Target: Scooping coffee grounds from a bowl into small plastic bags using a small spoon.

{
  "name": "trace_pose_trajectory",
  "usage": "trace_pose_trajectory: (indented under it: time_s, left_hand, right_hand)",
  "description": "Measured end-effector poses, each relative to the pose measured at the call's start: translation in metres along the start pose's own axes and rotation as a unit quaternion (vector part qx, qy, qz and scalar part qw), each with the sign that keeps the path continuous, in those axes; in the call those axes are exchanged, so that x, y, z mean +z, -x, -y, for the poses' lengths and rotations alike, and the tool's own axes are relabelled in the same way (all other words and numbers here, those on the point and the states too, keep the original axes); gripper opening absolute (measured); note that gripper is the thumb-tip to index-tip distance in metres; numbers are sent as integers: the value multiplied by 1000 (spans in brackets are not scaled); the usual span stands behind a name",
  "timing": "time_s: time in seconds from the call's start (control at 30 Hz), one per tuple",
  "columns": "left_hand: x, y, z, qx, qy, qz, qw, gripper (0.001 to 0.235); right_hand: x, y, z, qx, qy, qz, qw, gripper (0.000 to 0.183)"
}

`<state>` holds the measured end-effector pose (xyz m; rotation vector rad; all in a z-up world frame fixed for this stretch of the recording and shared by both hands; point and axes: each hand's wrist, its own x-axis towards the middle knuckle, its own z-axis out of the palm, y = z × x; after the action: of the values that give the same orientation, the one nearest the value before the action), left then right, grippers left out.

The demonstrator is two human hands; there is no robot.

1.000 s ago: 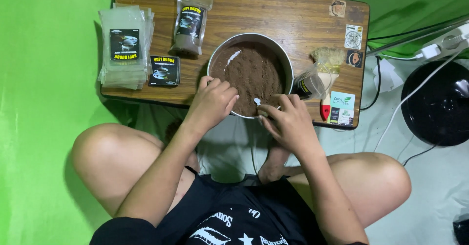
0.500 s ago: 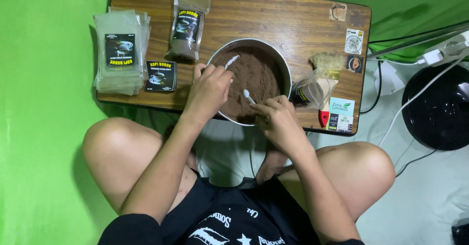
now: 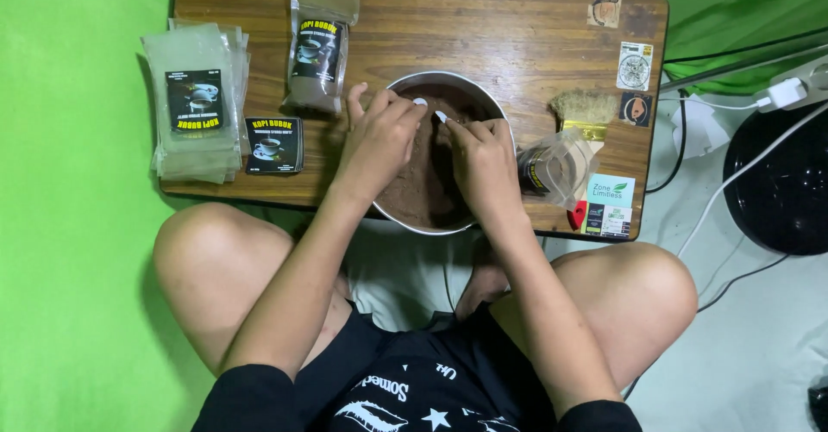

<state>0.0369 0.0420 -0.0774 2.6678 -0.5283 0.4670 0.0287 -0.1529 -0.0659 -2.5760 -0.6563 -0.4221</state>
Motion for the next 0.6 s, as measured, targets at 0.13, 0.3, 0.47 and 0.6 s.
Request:
trace_pose_trajectory:
  time_s: [0.13,0.3,0.47,0.6]
  left_hand:
    - [2,6,-6,11,14,17,1000,18]
    - [7,28,-7,32,5,29,999,18]
    - [-3,56,-22,52,6,25,998,17]
    - [-20,67,-36,65,10,17,998,16]
  right_hand:
    - [-5,4,3,23,-29,27,999,16]
    - [-18,17,13,-10,15,42,999,13]
    - [-30,39,31,-15,19,58,998,11]
    - [-40,53,37,-11,9,70,997,10]
